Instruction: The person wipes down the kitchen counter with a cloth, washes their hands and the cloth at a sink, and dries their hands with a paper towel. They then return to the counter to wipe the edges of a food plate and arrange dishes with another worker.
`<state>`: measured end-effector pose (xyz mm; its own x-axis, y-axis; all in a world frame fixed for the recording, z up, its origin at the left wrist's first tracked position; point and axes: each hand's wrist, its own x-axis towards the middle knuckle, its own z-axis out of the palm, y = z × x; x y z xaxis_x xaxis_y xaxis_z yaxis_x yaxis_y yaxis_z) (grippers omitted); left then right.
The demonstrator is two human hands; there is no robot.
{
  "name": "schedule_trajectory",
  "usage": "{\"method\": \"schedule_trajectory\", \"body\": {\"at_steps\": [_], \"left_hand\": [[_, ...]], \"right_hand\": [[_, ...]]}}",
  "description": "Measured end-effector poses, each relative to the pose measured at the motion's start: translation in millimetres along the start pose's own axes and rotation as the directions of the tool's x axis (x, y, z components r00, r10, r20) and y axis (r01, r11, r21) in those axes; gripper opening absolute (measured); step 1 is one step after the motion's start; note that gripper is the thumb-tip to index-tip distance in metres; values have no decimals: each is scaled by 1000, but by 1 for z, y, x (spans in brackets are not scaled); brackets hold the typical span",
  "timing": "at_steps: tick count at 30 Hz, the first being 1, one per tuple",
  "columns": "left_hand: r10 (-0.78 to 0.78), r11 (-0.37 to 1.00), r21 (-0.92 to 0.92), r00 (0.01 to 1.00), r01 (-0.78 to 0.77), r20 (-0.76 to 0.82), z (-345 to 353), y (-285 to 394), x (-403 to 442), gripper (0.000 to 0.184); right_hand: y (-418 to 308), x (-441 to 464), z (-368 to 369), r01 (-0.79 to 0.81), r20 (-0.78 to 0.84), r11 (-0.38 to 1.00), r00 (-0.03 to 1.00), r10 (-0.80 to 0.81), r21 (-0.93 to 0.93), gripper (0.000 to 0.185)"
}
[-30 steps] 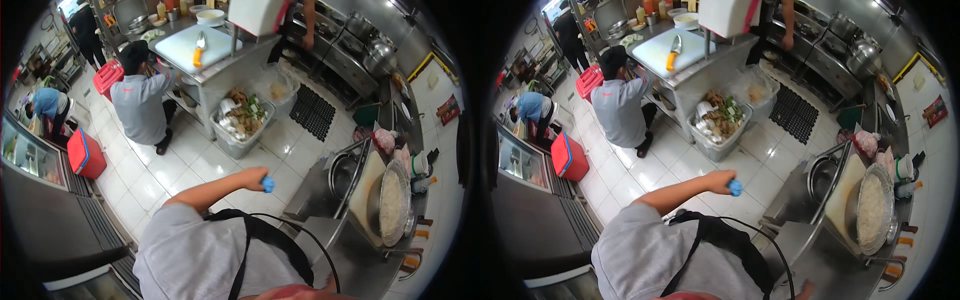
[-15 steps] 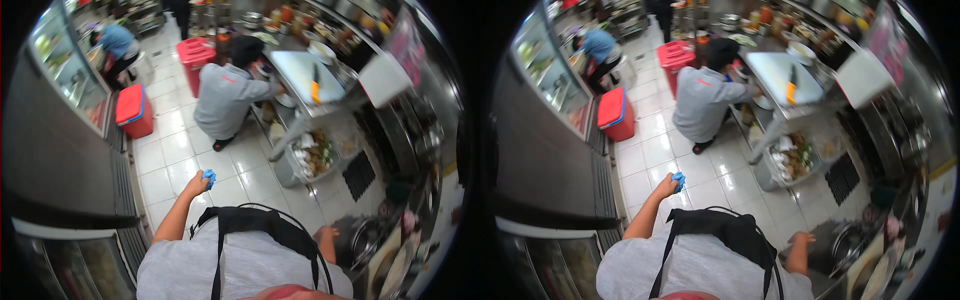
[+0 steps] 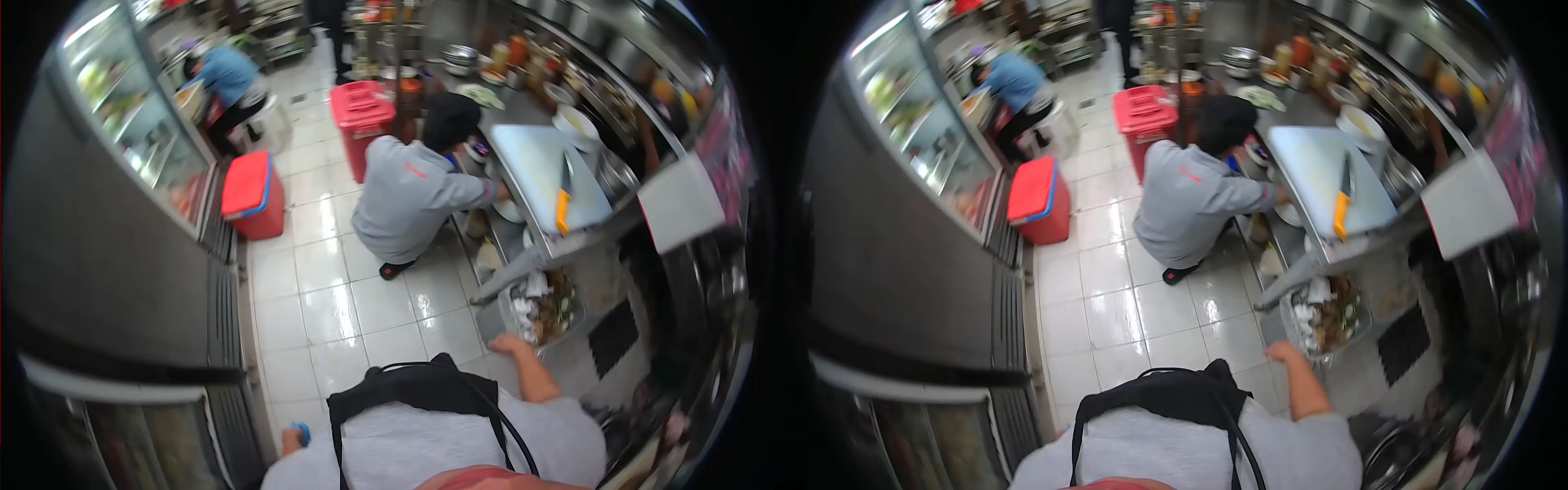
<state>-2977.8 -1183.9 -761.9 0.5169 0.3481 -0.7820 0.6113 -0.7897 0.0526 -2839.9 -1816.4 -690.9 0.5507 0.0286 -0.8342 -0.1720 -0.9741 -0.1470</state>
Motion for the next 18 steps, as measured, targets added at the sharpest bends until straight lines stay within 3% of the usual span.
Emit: {"method": "schedule_trajectory", "body": {"at_steps": [1,2,3,5,6,7,8,9,10,11,12,13,14,16,17,18], "left_hand": [[14,999,-33,1000,-14,1,-4,13,8,42],[46,998,-44,999,-46,2,-13,28,20,42],[84,996,-31,997,-83,3,-25,46,32,42],[178,984,6,984,-178,10,-50,85,60,43],[223,974,29,975,-224,15,-61,106,72,43],[264,963,49,964,-264,17,-74,123,82,43],[302,951,66,953,-303,24,-85,138,90,43],[338,937,83,941,-339,29,-94,149,97,44],[374,922,92,927,-376,36,-102,164,104,44],[400,909,105,915,-402,39,-109,176,109,44],[428,895,113,903,-431,44,-114,184,116,44],[449,883,124,892,-452,49,-115,193,123,44],[469,871,134,881,-474,62,-117,204,121,45],[492,853,154,867,-499,83,-118,222,118,45],[506,841,169,858,-514,90,-118,235,116,45],[518,831,178,850,-527,98,-114,247,112,46]], "right_hand": [[2,-3,-12,102,-109,995,989,-101,1,43],[-17,-30,-43,141,-100,989,984,-145,-52,40],[-24,-48,-66,121,-98,991,989,-115,59,40],[-44,-107,-99,-35,-71,819,993,92,573,43],[-28,-112,-79,59,-65,445,998,-3,893,45],[-10,-108,-54,125,-128,-33,986,-105,992,48],[6,-105,-27,133,-246,-498,955,-168,857,52],[17,-109,9,34,-31,-91,999,30,995,55],[25,-114,45,-188,98,295,950,296,937,58],[32,-117,70,-469,105,552,818,565,689,62],[27,-122,81,-728,0,612,644,765,310,66],[39,-132,83,-577,139,581,768,626,574,63],[51,-160,68,-419,214,441,871,442,794,61],[32,-212,15,-254,44,334,850,526,908,50],[38,-219,22,-10,-25,72,883,469,997,48],[46,-224,28,235,-126,-197,885,449,952,47]]}}
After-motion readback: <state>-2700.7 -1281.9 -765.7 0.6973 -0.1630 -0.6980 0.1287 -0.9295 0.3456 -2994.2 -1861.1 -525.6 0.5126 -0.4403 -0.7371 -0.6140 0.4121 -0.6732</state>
